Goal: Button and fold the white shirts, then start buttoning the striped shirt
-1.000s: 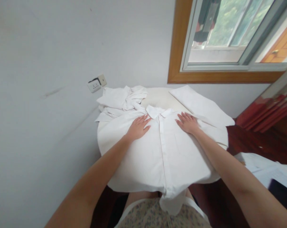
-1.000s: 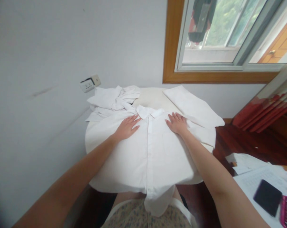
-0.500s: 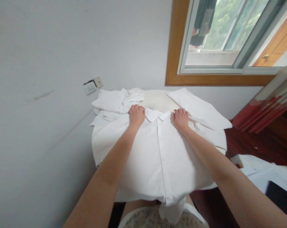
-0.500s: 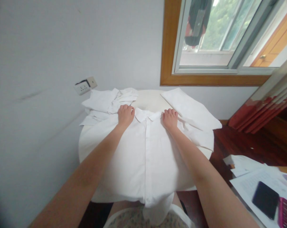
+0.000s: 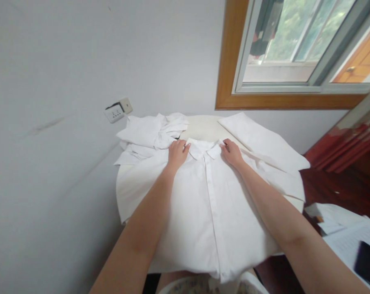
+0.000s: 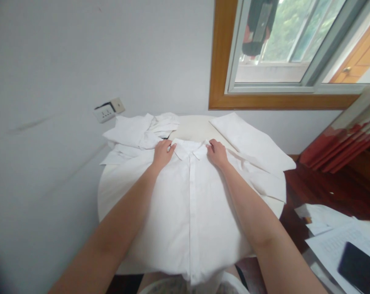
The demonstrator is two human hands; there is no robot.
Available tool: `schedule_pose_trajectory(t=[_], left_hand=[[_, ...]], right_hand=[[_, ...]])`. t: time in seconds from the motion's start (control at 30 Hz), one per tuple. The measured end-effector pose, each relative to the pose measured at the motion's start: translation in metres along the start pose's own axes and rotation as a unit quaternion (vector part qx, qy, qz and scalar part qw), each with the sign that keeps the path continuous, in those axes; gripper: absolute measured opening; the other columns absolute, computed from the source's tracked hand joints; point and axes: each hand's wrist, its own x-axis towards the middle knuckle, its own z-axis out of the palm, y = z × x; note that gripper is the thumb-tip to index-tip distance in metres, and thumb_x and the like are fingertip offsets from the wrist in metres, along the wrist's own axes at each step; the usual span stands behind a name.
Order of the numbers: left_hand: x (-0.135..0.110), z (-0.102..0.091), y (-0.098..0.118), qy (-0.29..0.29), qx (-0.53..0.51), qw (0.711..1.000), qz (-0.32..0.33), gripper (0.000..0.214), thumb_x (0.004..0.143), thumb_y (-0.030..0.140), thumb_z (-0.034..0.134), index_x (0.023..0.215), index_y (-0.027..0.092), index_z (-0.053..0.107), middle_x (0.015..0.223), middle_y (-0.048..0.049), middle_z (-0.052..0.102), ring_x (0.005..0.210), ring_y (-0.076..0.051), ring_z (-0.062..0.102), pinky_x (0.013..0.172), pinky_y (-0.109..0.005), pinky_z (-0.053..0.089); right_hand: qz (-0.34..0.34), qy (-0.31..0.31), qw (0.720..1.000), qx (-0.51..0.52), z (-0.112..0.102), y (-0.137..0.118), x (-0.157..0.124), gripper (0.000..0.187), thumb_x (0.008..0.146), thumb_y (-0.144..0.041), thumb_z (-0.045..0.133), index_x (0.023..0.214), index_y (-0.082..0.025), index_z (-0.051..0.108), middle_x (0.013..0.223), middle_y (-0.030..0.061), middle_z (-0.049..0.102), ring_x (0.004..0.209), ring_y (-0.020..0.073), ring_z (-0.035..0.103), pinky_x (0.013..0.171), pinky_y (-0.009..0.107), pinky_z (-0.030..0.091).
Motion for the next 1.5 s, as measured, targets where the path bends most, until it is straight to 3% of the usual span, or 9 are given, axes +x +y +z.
schedule_pose_trajectory(t=[0.27,0.43,0.57,0.7,0.83,0.97,1.13,1.33,1.5], left_hand=[[-0.005,-0.013,0.005,0.074,-0.071,0.995,0.015,0.030,0.097,0.037,0.037,0.112,0.020,0.058,0.110,-0.0097,0.057,0.105,-0.019,0.055,0.094,-0.031,0.043],[-0.008,-0.030,0.005,0.029,-0.032,0.999,0.026,0.034,0.097,0.044,0.037,0.113,0.022,0.058,0.109,-0.0078,0.059,0.098,-0.018,0.059,0.083,-0.027,0.045],[-0.010,-0.032,0.000,-0.042,-0.007,0.999,0.022,0.033,0.095,0.050,0.041,0.111,0.026,0.057,0.103,-0.0040,0.066,0.090,-0.018,0.063,0.075,-0.027,0.045],[-0.011,-0.029,0.002,-0.080,0.041,0.996,0.010,0.031,0.091,0.049,0.048,0.108,0.024,0.056,0.098,-0.0055,0.068,0.090,-0.022,0.063,0.073,-0.030,0.044],[0.004,-0.033,0.014,-0.056,0.101,0.991,0.060,0.023,0.096,0.037,0.042,0.107,0.022,0.056,0.103,-0.0080,0.066,0.102,-0.024,0.059,0.080,-0.032,0.044],[0.043,-0.039,0.022,-0.031,0.134,0.987,0.079,0.025,0.096,0.036,0.041,0.111,0.021,0.056,0.109,-0.0112,0.063,0.110,-0.027,0.054,0.085,-0.035,0.042],[0.082,-0.022,0.015,-0.017,0.145,0.985,0.090,0.030,0.096,0.035,0.040,0.117,0.020,0.054,0.112,-0.0144,0.061,0.113,-0.030,0.051,0.086,-0.039,0.040],[0.064,0.018,-0.005,-0.037,0.156,0.985,0.063,0.032,0.093,0.038,0.045,0.120,0.023,0.054,0.110,-0.0135,0.060,0.112,-0.033,0.049,0.092,-0.046,0.037],[0.058,0.021,-0.005,-0.020,0.087,0.995,0.037,0.031,0.090,0.035,0.051,0.118,0.023,0.056,0.116,-0.0141,0.056,0.121,-0.036,0.042,0.101,-0.052,0.030]], right_hand=[[-0.009,0.079,0.997,0.023,-0.011,-0.015,-0.006,0.034,0.091,-0.026,0.033,0.120,-0.015,0.047,0.103,0.0131,0.063,0.094,0.0240,0.056,0.083,0.032,0.037],[-0.027,0.045,0.998,-0.035,-0.023,-0.012,-0.009,0.048,0.092,-0.034,0.041,0.135,-0.016,0.044,0.094,0.0094,0.067,0.091,0.0242,0.057,0.085,0.036,0.032],[-0.017,-0.016,0.998,-0.061,-0.022,-0.004,-0.010,0.037,0.089,-0.039,0.049,0.119,-0.020,0.057,0.091,0.0081,0.068,0.096,0.0261,0.055,0.085,0.036,0.030],[-0.040,-0.014,0.997,-0.070,-0.018,-0.007,-0.009,0.021,0.088,-0.022,0.047,0.104,-0.018,0.059,0.097,0.0091,0.066,0.098,0.0250,0.053,0.081,0.034,0.031],[-0.081,0.037,0.988,-0.125,-0.023,-0.021,0.001,0.021,0.090,-0.015,0.041,0.101,-0.018,0.059,0.102,0.0116,0.062,0.098,0.0252,0.049,0.082,0.035,0.029],[-0.078,0.096,0.976,-0.178,-0.031,-0.028,0.031,0.023,0.094,-0.018,0.037,0.099,-0.019,0.059,0.099,0.0119,0.060,0.099,0.0273,0.045,0.084,0.038,0.026],[-0.061,0.124,0.973,-0.183,-0.023,-0.026,0.070,0.026,0.096,-0.020,0.034,0.102,-0.018,0.059,0.101,0.0134,0.059,0.101,0.0285,0.042,0.085,0.040,0.025],[-0.054,0.046,0.979,-0.192,0.023,-0.009,0.067,0.026,0.095,-0.018,0.034,0.100,-0.018,0.060,0.101,0.0129,0.059,0.100,0.0281,0.044,0.084,0.039,0.027],[-0.022,0.039,0.985,-0.167,0.037,-0.002,0.063,0.027,0.092,-0.017,0.039,0.108,-0.018,0.061,0.115,0.0142,0.056,0.105,0.0288,0.043,0.084,0.040,0.029]])
